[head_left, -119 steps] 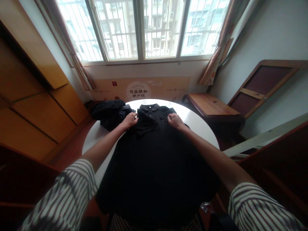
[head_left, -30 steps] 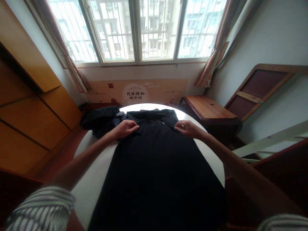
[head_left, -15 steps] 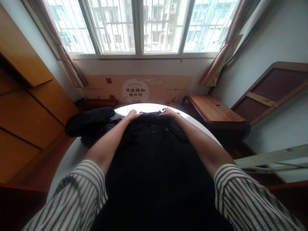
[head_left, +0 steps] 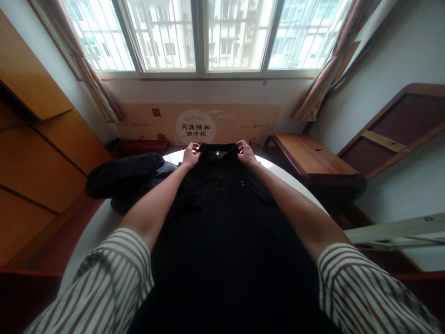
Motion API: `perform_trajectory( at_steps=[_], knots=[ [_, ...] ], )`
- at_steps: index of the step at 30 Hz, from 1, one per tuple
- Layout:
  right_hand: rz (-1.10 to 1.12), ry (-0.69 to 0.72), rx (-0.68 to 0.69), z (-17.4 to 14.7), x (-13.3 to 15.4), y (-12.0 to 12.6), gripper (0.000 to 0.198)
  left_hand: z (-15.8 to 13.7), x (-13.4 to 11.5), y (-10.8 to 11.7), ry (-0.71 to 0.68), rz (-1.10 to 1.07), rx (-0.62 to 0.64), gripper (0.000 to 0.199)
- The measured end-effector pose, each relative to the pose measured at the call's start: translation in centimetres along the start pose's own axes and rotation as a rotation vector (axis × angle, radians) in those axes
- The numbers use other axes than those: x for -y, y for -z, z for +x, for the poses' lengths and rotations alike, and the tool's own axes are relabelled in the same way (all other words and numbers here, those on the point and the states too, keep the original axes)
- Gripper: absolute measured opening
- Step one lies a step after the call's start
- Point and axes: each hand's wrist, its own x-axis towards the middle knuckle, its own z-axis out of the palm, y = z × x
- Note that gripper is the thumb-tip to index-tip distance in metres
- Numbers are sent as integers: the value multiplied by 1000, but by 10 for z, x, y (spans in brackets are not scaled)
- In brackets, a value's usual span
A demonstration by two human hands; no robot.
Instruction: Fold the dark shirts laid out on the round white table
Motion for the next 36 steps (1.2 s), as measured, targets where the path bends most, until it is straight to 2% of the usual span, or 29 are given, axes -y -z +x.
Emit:
perform_trajectory(
  at_steps=[3, 5, 9, 12, 14, 17, 20, 24, 27, 29, 32, 34, 36],
  knots=[
    [-141, -38, 3, -11, 6, -9, 54, -7, -3, -7, 66, 155, 68, 38],
    [-197, -27, 25, -22, 9, -14, 55, -18, -8, -11, 60, 216, 106, 40],
    [-224, 66, 65, -53, 15, -19, 53, -58, -25, -19, -84, 298, 211, 42],
    [-282, 92, 150, -84, 19, -25, 59, -89, -31, -25, -183, 419, 388, 62],
    [-300, 88, 229, -103, 21, -26, 65, -102, -31, -27, -170, 520, 488, 74],
    [-239, 82, 249, -129, 20, -15, 65, -113, -38, -25, -152, 622, 497, 75],
    [-180, 96, 149, -158, 8, 17, 60, -133, -59, -15, -269, 666, 451, 66],
    [-116, 113, 96, -223, -15, 69, 50, -197, -89, 20, -477, 576, 419, 49],
    [-24, 152, 119, -290, -14, 90, 42, -251, -86, 64, -492, 478, 376, 38],
    [52, 185, 144, -337, 3, 93, 38, -278, -69, 95, -393, 450, 341, 34],
    [161, 304, 246, -394, 47, 90, 32, -297, -35, 134, -154, 463, 284, 37],
    [222, 408, 326, -414, 79, 87, 29, -300, -16, 151, 24, 427, 289, 47],
    [266, 490, 370, -412, 106, 84, 26, -300, -5, 162, 184, 315, 324, 57]
  ],
)
